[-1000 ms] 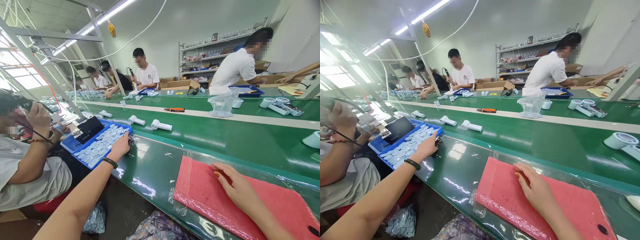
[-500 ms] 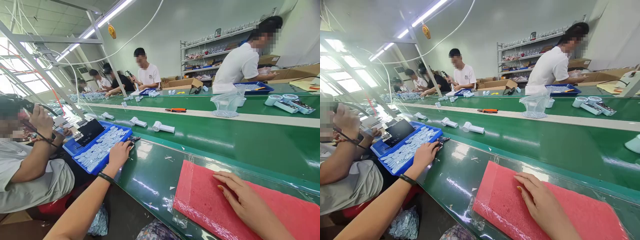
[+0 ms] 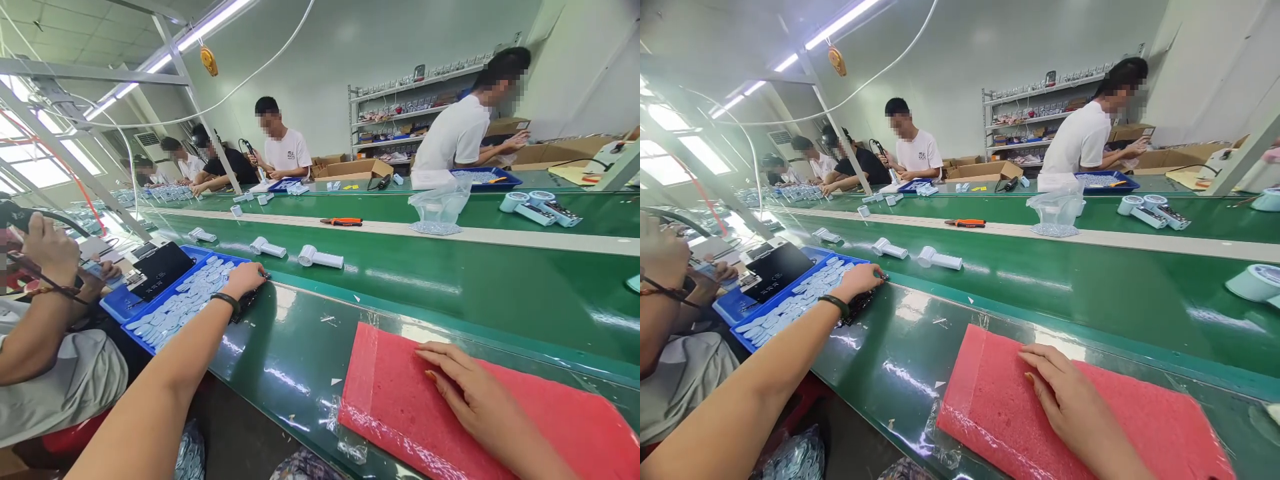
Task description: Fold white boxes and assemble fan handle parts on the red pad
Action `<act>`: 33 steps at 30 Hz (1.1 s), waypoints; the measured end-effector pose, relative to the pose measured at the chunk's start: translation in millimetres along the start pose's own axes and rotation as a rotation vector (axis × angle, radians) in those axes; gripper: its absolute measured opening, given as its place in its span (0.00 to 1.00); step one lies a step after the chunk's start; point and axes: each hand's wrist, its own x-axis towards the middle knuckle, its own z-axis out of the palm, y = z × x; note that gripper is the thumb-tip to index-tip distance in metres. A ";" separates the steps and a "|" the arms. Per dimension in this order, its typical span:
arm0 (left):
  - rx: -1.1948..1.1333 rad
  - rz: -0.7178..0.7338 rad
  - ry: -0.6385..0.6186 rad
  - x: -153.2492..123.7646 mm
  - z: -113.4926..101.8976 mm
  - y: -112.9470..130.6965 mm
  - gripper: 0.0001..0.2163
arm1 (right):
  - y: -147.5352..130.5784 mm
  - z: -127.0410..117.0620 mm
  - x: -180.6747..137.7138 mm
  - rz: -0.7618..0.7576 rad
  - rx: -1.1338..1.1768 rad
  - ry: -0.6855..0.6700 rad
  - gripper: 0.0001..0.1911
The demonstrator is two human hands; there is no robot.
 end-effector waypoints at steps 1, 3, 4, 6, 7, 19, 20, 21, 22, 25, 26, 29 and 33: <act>-0.009 0.001 0.022 -1.7 -4.0 -2.0 0.14 | -0.4 -0.3 0.2 -0.004 0.002 0.000 0.20; -0.017 -0.001 0.088 -9.4 -12.4 -8.9 0.14 | -0.7 -1.2 0.4 -0.021 0.004 0.005 0.21; -0.015 -0.004 0.124 -15.2 -15.6 -13.2 0.14 | -0.3 -1.6 0.4 -0.033 0.005 0.008 0.21; -0.004 -0.002 0.181 -30.2 -17.3 -21.8 0.14 | 1.4 -1.7 0.0 -0.059 0.009 0.012 0.22; 0.004 0.007 0.196 -38.7 -15.3 -25.5 0.13 | 2.5 -1.4 -0.4 -0.068 0.010 0.012 0.22; 0.138 0.055 0.282 -75.7 29.1 -57.3 0.18 | 3.8 -1.4 -1.3 -0.075 -0.002 -0.004 0.21; 0.135 0.074 0.280 -76.4 29.7 -58.0 0.18 | 4.4 -0.9 -1.6 -0.072 -0.002 -0.005 0.21; 0.130 0.093 0.279 -77.8 30.9 -57.6 0.18 | 5.1 -0.3 -2.0 -0.070 -0.003 -0.006 0.21; 0.125 0.112 0.279 -79.6 32.7 -55.9 0.18 | 5.8 0.4 -2.4 -0.066 -0.004 -0.008 0.21; 0.107 0.154 0.271 -85.9 41.2 -46.1 0.21 | 7.1 1.5 -3.1 -0.060 -0.004 -0.015 0.20; 0.101 0.163 0.266 -87.5 44.4 -42.5 0.22 | 7.0 1.2 -3.0 -0.062 -0.003 -0.016 0.20; 0.094 0.169 0.244 -90.1 51.3 -36.8 0.22 | 5.3 -1.6 -1.4 -0.078 -0.003 -0.015 0.20; 0.109 0.160 0.208 -93.4 50.3 -47.8 0.23 | 2.1 -3.1 0.1 -0.087 -0.005 -0.020 0.20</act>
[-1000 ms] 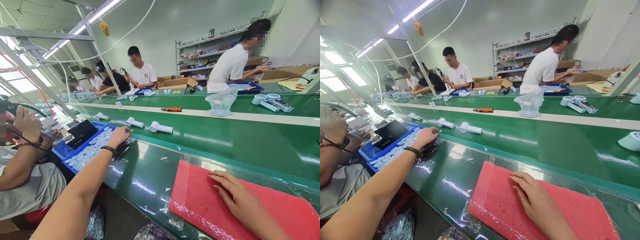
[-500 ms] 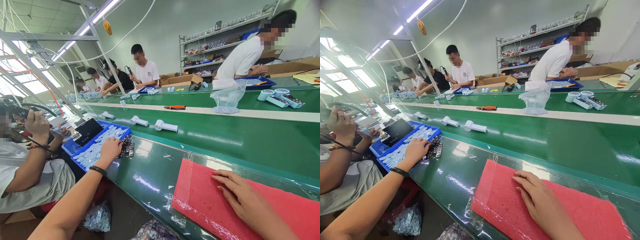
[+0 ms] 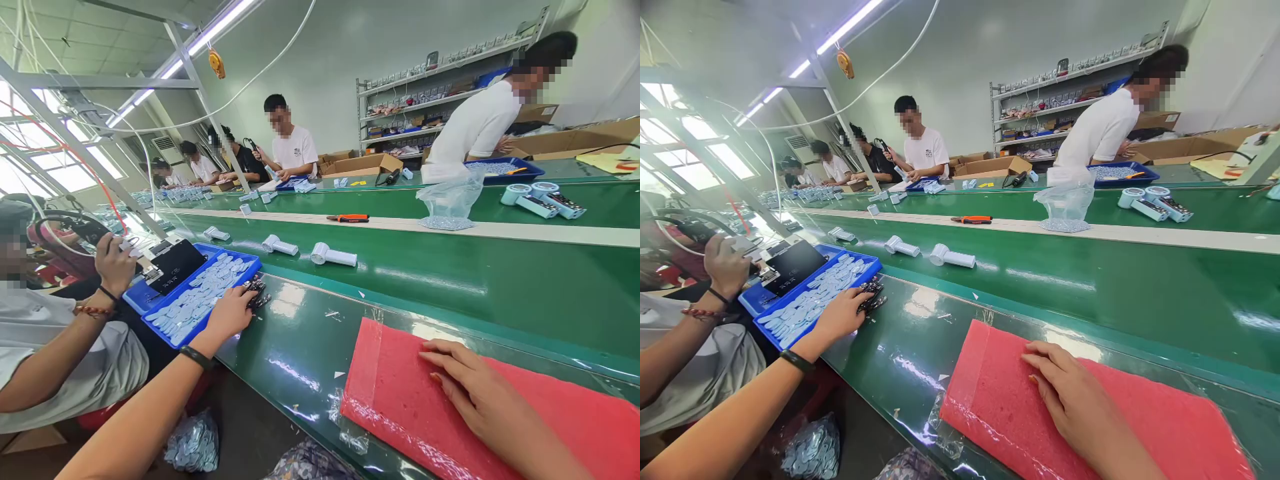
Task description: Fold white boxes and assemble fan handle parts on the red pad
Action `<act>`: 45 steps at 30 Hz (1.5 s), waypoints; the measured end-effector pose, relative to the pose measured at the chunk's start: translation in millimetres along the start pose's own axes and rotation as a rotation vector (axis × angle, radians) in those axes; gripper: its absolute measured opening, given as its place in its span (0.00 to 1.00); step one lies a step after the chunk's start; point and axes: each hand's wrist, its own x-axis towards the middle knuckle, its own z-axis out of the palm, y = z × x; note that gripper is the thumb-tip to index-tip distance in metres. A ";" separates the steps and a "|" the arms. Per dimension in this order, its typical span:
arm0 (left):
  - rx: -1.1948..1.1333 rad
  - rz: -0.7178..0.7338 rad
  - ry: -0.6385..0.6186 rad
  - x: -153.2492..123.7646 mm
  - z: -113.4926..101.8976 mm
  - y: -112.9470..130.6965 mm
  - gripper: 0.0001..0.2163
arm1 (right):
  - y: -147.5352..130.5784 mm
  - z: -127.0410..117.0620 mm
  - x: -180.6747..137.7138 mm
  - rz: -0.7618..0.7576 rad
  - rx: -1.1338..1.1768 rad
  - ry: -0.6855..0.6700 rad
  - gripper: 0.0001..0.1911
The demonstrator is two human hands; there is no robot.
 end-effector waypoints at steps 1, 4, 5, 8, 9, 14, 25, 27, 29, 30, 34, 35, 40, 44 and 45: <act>0.003 0.000 -0.001 -2.4 -1.2 -4.6 0.24 | -0.4 0.7 -0.1 -0.001 -0.001 -0.003 0.20; 0.005 -0.008 0.019 -11.8 -4.5 -15.1 0.23 | 0.5 4.5 -1.8 0.002 -0.007 -0.005 0.21; 0.001 -0.011 0.027 -14.8 -5.0 -16.2 0.22 | 1.4 5.6 -2.7 0.005 -0.009 -0.005 0.21; -0.012 0.002 0.046 -19.6 -3.4 -12.2 0.22 | 5.2 7.2 -5.5 0.012 -0.011 -0.009 0.21; -0.016 0.009 0.056 -18.9 -1.9 -9.1 0.22 | 6.3 7.1 -6.2 0.014 -0.011 -0.016 0.21; -0.032 -0.031 0.134 -0.4 8.1 5.5 0.21 | 7.2 3.4 -5.8 0.057 -0.005 -0.064 0.22; -0.253 -0.085 0.214 33.2 -9.5 -34.2 0.26 | 5.4 0.4 -3.2 0.107 0.010 -0.128 0.23; -0.278 -0.050 0.171 43.0 -13.0 -40.3 0.27 | 6.5 0.9 -3.6 0.094 0.013 -0.120 0.23; -0.296 0.014 0.114 54.1 -11.8 -39.0 0.27 | 6.7 0.9 -3.9 0.088 0.011 -0.118 0.23; -0.301 0.053 0.084 59.4 -9.7 -35.8 0.26 | 6.5 0.7 -4.1 0.086 0.007 -0.116 0.23; -0.300 0.211 -0.031 73.3 0.2 -17.6 0.21 | 4.0 -1.3 -4.3 0.084 -0.010 -0.114 0.23; -0.299 0.233 -0.052 74.0 1.2 -14.7 0.20 | 3.3 -2.0 -4.2 0.082 -0.013 -0.112 0.23; -0.327 0.152 -0.010 50.8 -7.4 -28.3 0.22 | 3.3 -3.3 -5.4 0.030 -0.050 -0.069 0.23; -0.286 -0.132 0.159 -14.6 -11.4 -55.3 0.24 | 8.8 0.0 -9.4 -0.059 -0.123 0.002 0.21; -0.268 -0.191 0.184 -35.5 -9.2 -59.2 0.23 | 10.4 1.1 -10.4 -0.084 -0.140 0.017 0.20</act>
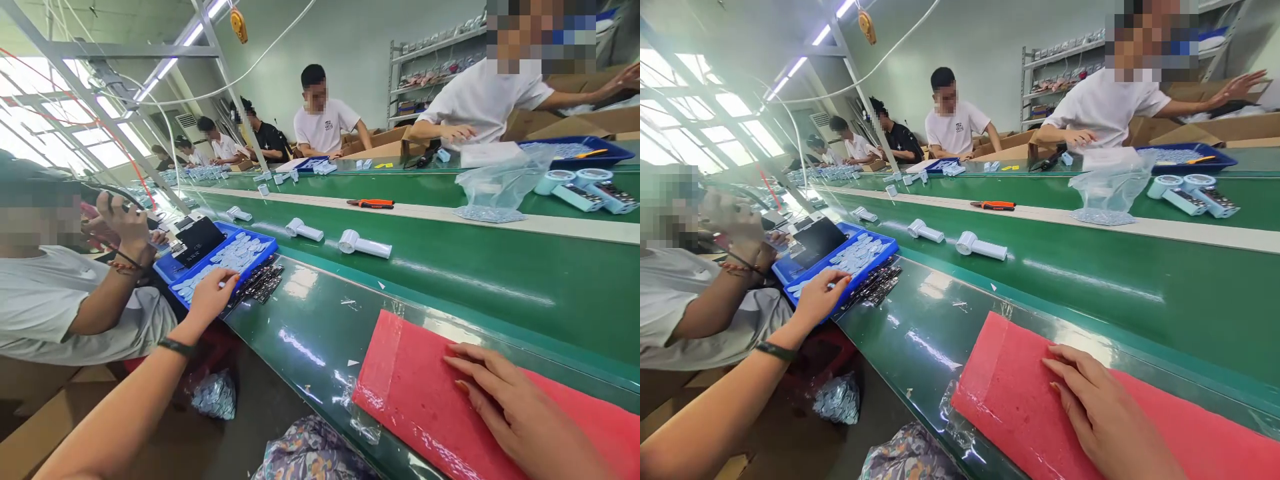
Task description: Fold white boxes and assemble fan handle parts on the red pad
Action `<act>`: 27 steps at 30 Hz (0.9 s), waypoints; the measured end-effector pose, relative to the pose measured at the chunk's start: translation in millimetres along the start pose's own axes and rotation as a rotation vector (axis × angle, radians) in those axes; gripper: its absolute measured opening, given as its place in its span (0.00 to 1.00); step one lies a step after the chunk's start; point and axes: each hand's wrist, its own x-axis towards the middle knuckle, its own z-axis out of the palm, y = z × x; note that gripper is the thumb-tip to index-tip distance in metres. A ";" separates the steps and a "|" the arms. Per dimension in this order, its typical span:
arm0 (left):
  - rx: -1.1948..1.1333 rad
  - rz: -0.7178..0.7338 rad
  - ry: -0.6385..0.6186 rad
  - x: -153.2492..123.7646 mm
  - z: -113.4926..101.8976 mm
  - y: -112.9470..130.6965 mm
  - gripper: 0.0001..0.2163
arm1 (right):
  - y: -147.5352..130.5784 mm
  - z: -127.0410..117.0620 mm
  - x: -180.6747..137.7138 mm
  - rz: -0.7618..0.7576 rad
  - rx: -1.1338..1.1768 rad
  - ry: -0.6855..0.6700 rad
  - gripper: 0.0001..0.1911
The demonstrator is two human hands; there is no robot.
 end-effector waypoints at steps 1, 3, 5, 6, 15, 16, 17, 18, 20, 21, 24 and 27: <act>0.019 -0.038 0.020 -19.9 -1.4 -6.4 0.22 | 1.2 1.3 -0.9 -0.022 -0.015 0.013 0.20; 0.044 -0.073 0.031 -55.4 1.5 -14.5 0.19 | 3.2 3.6 -2.1 -0.051 -0.038 0.028 0.19; 0.053 -0.076 0.033 -78.3 10.5 -16.9 0.18 | 4.4 5.0 -2.4 -0.065 -0.055 0.036 0.19; 0.053 -0.072 0.035 -83.8 16.2 -16.5 0.18 | 4.7 5.3 -2.3 -0.066 -0.061 0.038 0.19; 0.072 -0.010 0.106 -66.1 37.1 -1.3 0.19 | 1.5 3.5 0.0 -0.013 -0.068 0.012 0.23; 0.079 0.001 0.123 -65.9 35.1 1.1 0.19 | 0.9 4.0 0.0 0.004 -0.055 0.001 0.23; 0.084 0.023 0.134 -65.2 32.8 4.2 0.19 | 0.4 4.5 -0.2 0.023 -0.039 -0.014 0.23; 0.087 0.056 0.138 -63.4 30.7 7.9 0.19 | 0.1 4.9 -0.3 0.041 -0.020 -0.031 0.23; 0.086 0.157 0.116 -54.1 27.0 17.7 0.19 | -0.5 4.9 -0.3 0.080 0.018 -0.063 0.23; 0.085 0.215 0.092 -45.8 25.4 23.2 0.19 | -0.9 4.4 0.0 0.096 0.035 -0.077 0.23; 0.111 0.327 0.034 -7.2 20.3 39.2 0.18 | -3.2 1.4 2.2 0.130 0.077 -0.107 0.24; 0.194 0.290 0.020 39.9 14.0 50.9 0.16 | -6.2 -1.7 4.6 0.153 0.108 -0.125 0.24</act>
